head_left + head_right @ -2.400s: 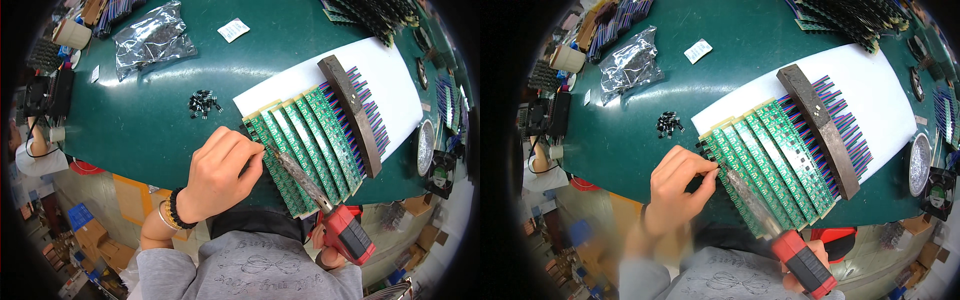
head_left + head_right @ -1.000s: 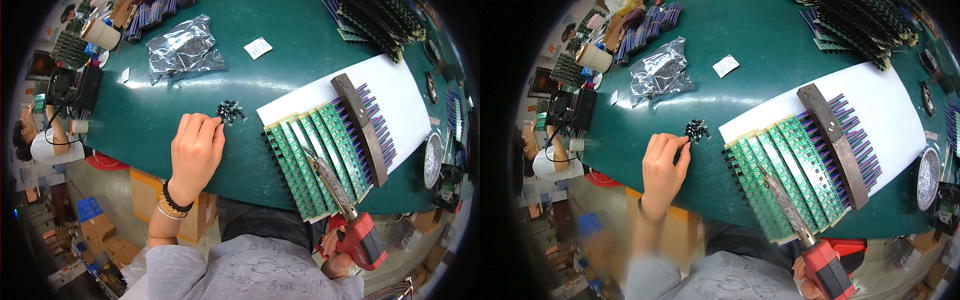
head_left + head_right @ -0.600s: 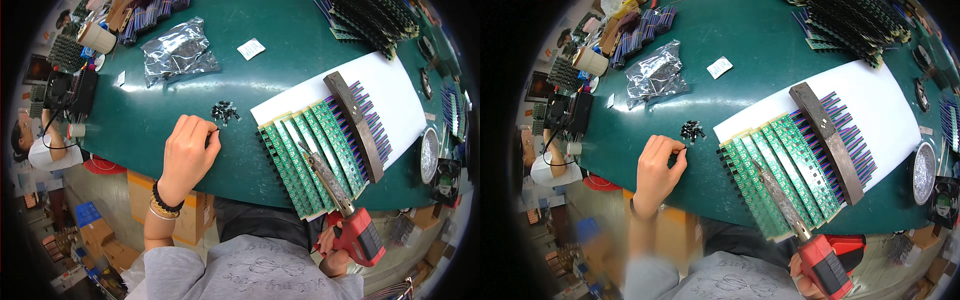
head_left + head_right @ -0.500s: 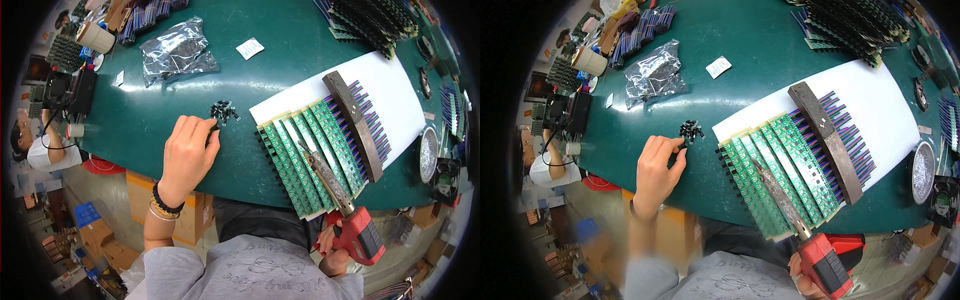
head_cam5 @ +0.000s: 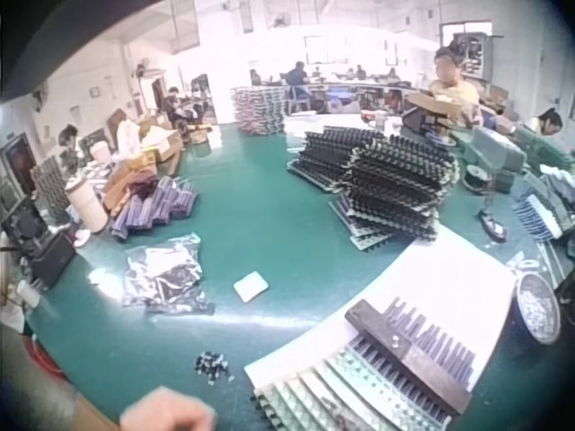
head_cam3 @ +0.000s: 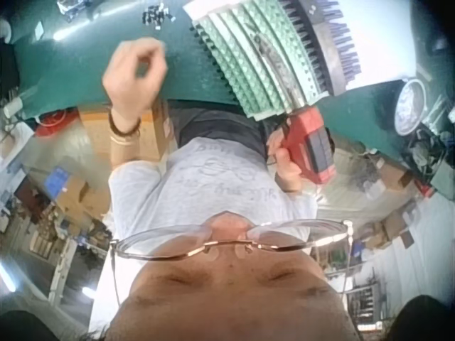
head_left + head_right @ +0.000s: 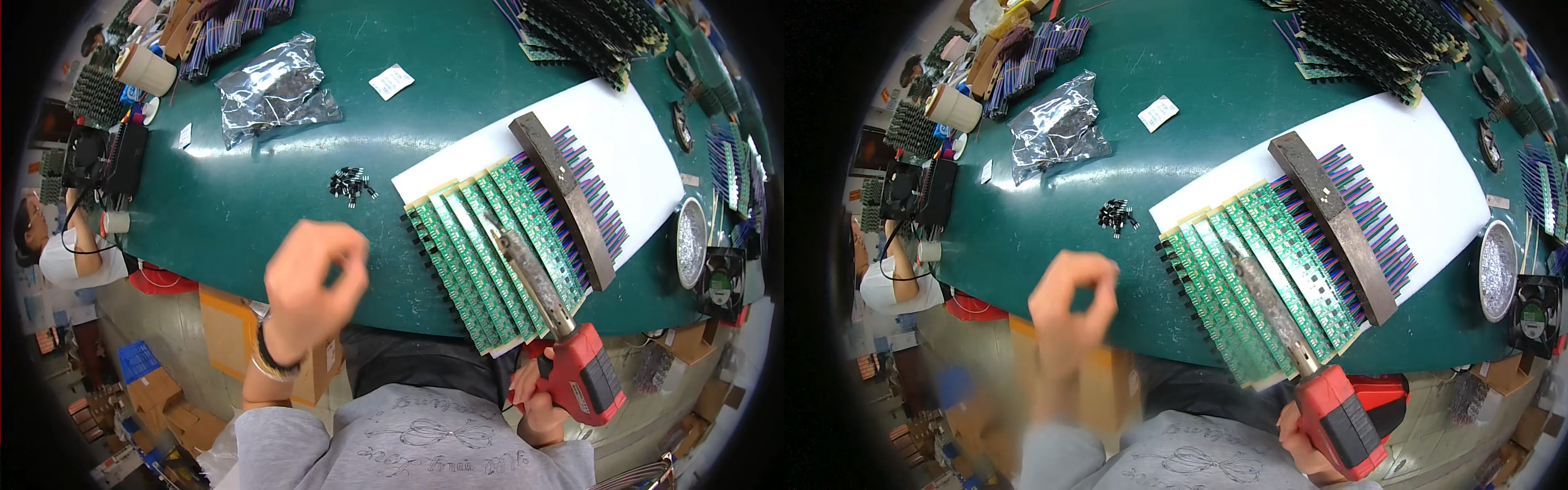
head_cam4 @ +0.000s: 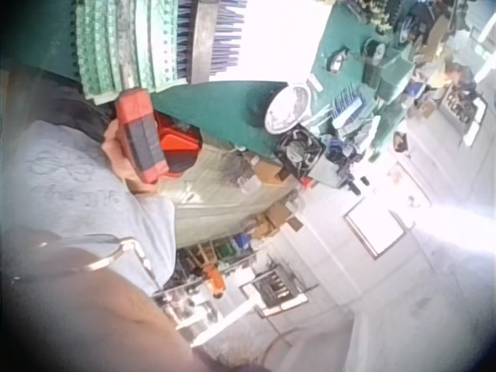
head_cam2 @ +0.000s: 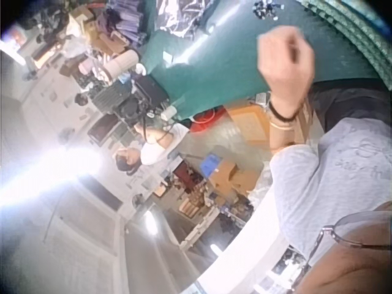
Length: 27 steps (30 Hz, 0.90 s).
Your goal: The person repeatedly picks up electronic components from the table by hand, inserts them into circuit boards, and solders them with a soldering iron.
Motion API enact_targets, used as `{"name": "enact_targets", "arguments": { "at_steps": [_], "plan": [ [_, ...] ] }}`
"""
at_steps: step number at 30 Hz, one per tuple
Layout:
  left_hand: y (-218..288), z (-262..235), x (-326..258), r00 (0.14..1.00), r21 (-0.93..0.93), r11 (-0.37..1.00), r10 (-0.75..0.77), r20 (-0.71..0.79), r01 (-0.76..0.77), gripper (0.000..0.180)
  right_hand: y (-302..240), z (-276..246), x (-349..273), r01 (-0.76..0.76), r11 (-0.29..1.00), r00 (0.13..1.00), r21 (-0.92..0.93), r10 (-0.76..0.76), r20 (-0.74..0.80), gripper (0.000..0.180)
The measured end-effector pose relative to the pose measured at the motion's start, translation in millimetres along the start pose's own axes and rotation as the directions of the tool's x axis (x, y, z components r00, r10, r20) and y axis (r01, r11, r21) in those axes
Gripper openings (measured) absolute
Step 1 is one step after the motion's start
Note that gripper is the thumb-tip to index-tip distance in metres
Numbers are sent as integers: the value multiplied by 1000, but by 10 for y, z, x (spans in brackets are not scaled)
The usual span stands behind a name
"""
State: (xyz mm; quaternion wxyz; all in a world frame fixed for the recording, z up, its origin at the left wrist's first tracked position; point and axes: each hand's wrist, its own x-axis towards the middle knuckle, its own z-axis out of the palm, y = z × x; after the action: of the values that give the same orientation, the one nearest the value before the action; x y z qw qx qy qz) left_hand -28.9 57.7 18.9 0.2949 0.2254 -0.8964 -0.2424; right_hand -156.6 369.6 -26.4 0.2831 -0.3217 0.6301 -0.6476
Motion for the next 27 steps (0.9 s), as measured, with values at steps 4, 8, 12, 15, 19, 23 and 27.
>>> {"name": "enact_targets", "arguments": {
  "at_steps": [4,8,12,15,19,23,27],
  "plan": [
    [575,185,-241,860,-433,793,505,72,-429,37,-32,-43,8,-99,992,991,-73,105,83,66],
    [810,443,-357,831,-419,762,556,30,-494,39,-71,-70,115,-67,997,972,-26,71,225,69],
    [801,472,-358,812,-427,743,582,33,-515,42,-173,-3,169,17,994,976,-108,7,220,67],
    [780,468,-355,817,-473,734,575,50,-487,41,-210,54,166,-90,994,984,-57,97,148,67],
    [754,468,-369,832,-455,765,547,88,-455,37,-111,-3,200,149,975,972,-162,-114,207,67],
    [748,428,-394,821,-375,787,561,106,-489,39,11,-108,194,211,968,921,-134,-151,358,67],
    [743,410,-404,815,-314,796,571,104,-518,37,50,-116,183,421,811,859,-405,-213,466,43]
  ]
}}
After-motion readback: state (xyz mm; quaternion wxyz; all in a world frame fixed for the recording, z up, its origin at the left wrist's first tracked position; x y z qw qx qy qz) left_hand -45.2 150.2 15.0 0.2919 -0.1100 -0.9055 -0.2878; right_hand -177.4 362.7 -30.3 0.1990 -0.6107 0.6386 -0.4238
